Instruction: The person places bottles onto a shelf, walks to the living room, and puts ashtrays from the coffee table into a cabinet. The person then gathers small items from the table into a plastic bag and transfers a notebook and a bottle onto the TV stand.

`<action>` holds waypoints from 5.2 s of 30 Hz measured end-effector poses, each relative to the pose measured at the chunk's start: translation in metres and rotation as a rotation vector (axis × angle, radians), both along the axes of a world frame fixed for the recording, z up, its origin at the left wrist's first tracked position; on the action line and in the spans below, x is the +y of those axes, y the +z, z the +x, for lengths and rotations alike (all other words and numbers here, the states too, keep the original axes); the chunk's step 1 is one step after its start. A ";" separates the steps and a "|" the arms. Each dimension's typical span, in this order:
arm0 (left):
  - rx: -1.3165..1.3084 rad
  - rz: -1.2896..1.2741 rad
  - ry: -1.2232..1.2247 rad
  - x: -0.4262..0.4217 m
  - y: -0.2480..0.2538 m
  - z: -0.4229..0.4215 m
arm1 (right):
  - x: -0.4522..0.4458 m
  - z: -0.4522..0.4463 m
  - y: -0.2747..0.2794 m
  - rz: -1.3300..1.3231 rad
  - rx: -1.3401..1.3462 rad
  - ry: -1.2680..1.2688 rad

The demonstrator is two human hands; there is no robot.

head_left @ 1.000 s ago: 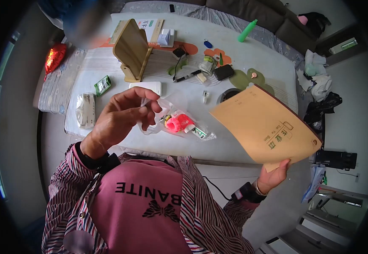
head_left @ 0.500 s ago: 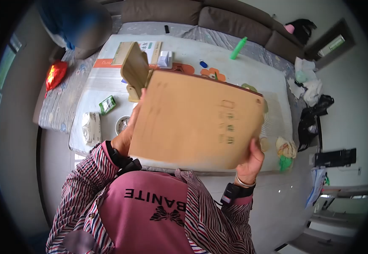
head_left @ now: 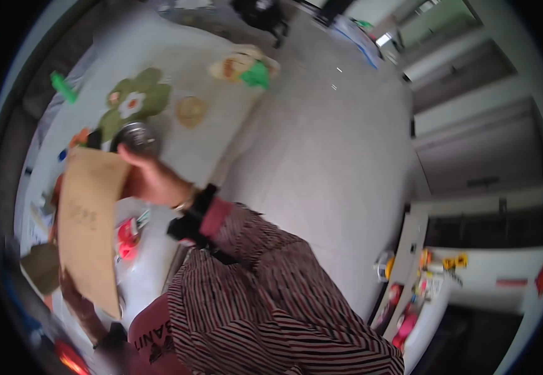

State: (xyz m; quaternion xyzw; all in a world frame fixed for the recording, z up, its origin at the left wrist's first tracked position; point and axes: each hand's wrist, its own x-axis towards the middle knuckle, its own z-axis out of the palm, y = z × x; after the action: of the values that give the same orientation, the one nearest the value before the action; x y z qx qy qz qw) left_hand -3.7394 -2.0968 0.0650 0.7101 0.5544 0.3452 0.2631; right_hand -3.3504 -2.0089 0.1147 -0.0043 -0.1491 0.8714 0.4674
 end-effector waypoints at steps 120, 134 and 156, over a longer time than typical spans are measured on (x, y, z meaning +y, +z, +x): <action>-0.470 0.966 1.035 -0.256 0.107 -0.069 | 0.134 0.007 -0.148 -0.174 -1.425 0.028; 0.981 0.813 0.826 -0.226 0.141 -0.038 | 0.304 0.075 -0.136 -0.601 -0.836 -0.381; -0.835 1.068 0.450 -0.233 0.182 0.004 | 0.340 0.105 -0.241 -0.915 -0.651 -0.624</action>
State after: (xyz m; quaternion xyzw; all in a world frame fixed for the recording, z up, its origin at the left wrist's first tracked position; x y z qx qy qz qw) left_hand -3.7353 -2.3296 0.2473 0.4189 0.2953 0.8586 -0.0079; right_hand -3.2457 -1.6690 -0.1261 -0.5107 0.1117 0.6241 0.5807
